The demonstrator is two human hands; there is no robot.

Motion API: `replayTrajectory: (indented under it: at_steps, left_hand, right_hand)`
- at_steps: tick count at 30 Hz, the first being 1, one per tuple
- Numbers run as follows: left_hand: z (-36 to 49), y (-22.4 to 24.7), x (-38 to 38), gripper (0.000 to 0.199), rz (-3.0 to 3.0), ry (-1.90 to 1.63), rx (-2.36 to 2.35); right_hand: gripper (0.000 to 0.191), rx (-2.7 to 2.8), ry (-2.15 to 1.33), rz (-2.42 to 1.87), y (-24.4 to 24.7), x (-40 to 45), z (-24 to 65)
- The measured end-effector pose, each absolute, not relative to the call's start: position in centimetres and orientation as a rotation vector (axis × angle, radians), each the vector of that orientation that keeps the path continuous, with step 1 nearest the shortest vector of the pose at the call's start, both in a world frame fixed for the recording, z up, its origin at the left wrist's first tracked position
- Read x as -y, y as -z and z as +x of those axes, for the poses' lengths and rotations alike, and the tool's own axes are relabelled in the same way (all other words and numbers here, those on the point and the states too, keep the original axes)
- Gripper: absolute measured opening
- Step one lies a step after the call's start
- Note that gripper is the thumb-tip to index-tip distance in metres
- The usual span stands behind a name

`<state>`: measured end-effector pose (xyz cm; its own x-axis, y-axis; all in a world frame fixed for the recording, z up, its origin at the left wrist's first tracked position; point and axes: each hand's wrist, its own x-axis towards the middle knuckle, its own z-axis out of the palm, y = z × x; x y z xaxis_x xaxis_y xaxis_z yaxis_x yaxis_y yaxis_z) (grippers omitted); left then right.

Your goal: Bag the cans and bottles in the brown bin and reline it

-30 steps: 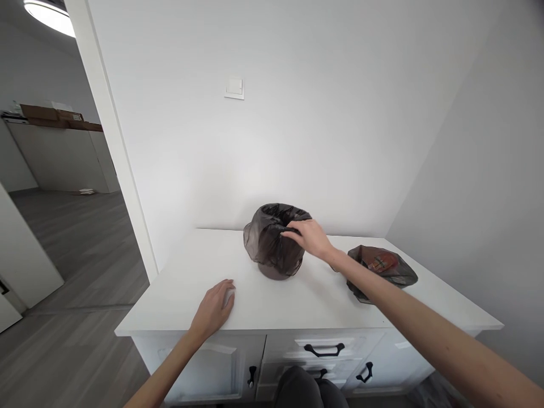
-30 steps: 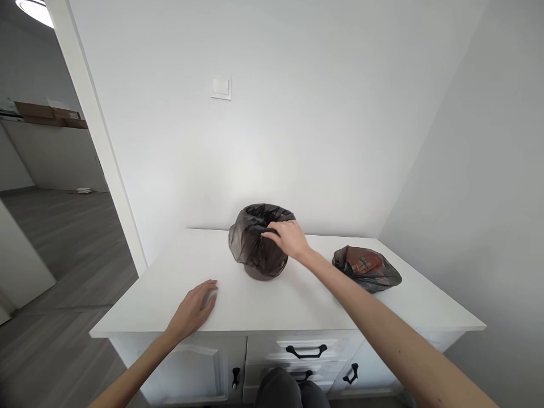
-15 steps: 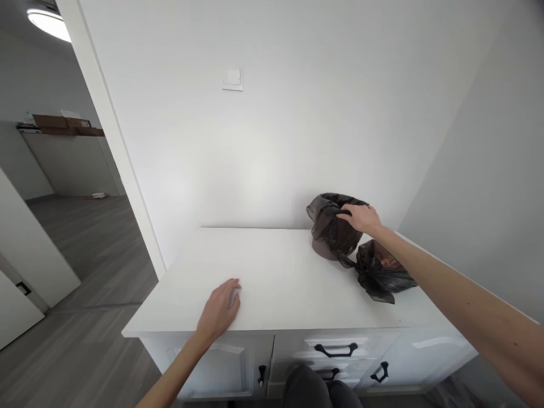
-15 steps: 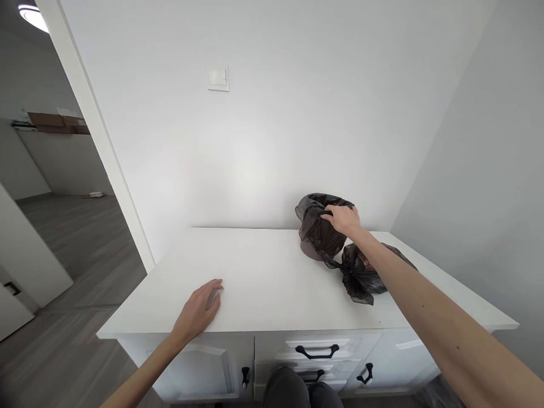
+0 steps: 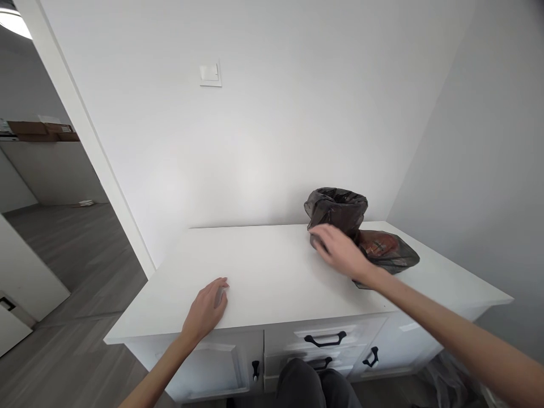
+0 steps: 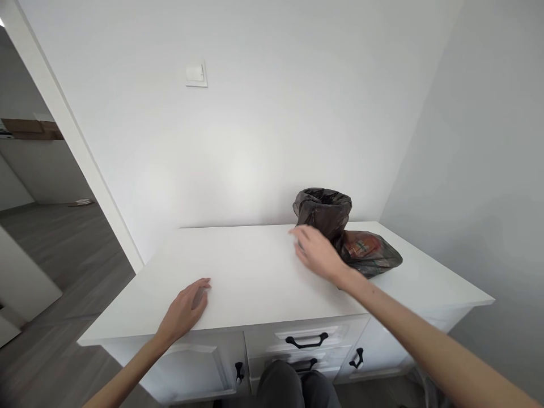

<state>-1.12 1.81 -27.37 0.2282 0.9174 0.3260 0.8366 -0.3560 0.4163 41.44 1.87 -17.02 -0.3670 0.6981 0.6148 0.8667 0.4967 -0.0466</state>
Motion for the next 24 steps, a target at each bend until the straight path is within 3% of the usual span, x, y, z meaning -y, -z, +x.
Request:
replayTrajectory:
  at_steps: [5,9,24]
  left_hand:
    - [-0.8,27.3,-1.9,0.03,2.368,-0.797,-1.693]
    - [-0.6,27.4,-1.9,0.029,2.362,-0.792,-1.715]
    - [0.1,27.2,-2.4,0.031,2.355,-0.819,-1.734]
  right_hand:
    - [0.056,2.235,-0.138,-1.367,26.8,1.2,38.6]
    - [0.064,2.098,-0.268,-1.582,31.6,1.5,37.8]
    - [0.053,2.013,-0.003,-1.67,32.4,1.5,36.8]
